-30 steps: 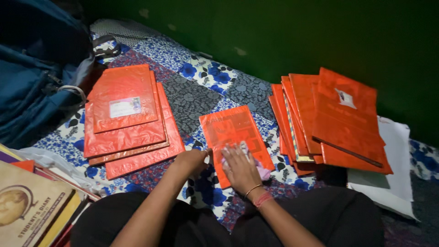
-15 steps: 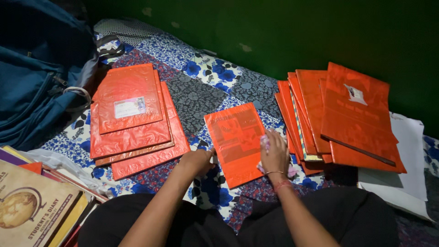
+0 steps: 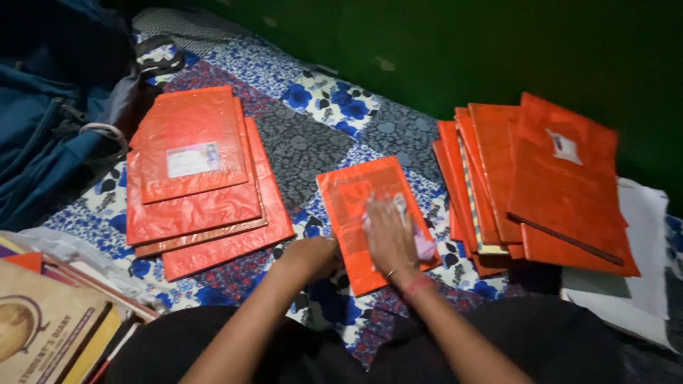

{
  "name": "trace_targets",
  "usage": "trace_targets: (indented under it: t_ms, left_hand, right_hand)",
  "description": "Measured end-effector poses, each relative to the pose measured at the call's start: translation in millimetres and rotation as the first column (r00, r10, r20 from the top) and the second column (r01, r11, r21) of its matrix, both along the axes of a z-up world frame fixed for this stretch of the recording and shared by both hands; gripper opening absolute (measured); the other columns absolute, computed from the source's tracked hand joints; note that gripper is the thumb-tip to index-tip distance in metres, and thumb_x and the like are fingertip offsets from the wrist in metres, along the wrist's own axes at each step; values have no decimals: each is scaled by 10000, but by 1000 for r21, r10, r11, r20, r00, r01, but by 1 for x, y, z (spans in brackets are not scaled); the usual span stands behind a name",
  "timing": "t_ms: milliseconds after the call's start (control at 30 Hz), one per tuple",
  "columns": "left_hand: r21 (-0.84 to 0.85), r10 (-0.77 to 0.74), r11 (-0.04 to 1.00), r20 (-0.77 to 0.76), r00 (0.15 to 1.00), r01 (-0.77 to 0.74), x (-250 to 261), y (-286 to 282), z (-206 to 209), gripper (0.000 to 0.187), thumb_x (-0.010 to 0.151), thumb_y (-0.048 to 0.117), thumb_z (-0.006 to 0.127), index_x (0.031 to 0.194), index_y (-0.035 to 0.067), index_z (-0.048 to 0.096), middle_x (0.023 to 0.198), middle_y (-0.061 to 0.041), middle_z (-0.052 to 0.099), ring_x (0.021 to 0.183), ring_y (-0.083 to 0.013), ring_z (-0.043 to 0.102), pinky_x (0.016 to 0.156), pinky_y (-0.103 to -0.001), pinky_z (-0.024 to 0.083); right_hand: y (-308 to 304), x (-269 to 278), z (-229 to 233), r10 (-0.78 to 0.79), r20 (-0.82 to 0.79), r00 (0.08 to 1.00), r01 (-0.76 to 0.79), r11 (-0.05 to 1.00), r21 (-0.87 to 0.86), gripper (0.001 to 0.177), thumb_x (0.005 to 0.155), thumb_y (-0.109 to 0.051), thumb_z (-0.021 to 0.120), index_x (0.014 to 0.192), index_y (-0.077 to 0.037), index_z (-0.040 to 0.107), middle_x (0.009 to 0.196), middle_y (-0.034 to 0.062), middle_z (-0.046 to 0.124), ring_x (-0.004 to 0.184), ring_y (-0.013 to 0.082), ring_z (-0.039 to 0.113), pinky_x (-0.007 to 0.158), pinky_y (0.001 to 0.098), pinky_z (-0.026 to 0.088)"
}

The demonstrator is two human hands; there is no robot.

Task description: The person wipes orange folders with a cloth and moves them between stacks on a bed.

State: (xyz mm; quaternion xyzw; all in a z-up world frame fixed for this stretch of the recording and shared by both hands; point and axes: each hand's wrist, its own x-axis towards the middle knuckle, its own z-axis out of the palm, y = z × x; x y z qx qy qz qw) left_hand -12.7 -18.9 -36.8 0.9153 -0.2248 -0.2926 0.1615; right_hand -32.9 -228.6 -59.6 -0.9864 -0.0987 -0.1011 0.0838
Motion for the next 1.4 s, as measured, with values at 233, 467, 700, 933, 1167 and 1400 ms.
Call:
trace_targets:
  t_ms: [233,467,700,933,1167,1400]
  left_hand:
    - [-49,-31,998,25,999,32,-7,2,13,425,919,312,652,1226,26,584,1083,-218,720,1004,-413,709,822,-528,574]
    - [7,-64,998,-38,997,64,-3,-4,13,388,890,316,665,1143,22,689,1073,-222,731,997,-393,724,832,-507,588]
    - [13,-108,994,27,994,108,-1,-2,-11,290,896,260,639,1058,52,759,1070,-212,743,996,-383,733,834,-510,588]
    - [32,-114,993,-35,993,115,-5,-3,4,290,917,336,643,1098,145,765,1088,-160,745,1021,-357,725,864,-497,580]
    - [10,-70,997,-46,996,71,-5,2,22,329,891,309,665,1209,234,707,1171,-128,718,1103,-329,689,918,-469,558]
    - [51,-76,995,-78,994,80,-3,1,15,392,910,259,635,1298,200,637,1185,-155,712,1108,-350,689,901,-484,564]
  right_hand:
    - [5,72,-11,-167,24,986,168,985,-46,525,971,-304,508,1451,-94,485,1578,96,431,1488,311,345,1164,563,226]
    - [49,86,-19,171,107,979,-161,982,-101,544,1005,-293,498,1488,-46,469,1559,143,477,1438,318,420,1210,534,247]
    - [68,52,5,342,73,937,-345,938,33,495,1013,-265,519,1468,-73,487,1516,133,520,1427,322,440,1214,515,271]
    - [21,-21,19,301,-115,947,-306,952,-20,565,974,-278,520,1488,-71,413,1519,136,450,1435,332,361,1161,586,221]
    - [-110,-55,31,4,-280,960,-38,993,-116,535,961,-174,498,1487,-115,418,1497,96,524,1250,328,569,1012,460,476]
    - [-111,-35,27,-266,-363,893,321,942,101,512,888,-427,689,1311,-147,624,1190,167,688,1071,375,668,905,468,535]
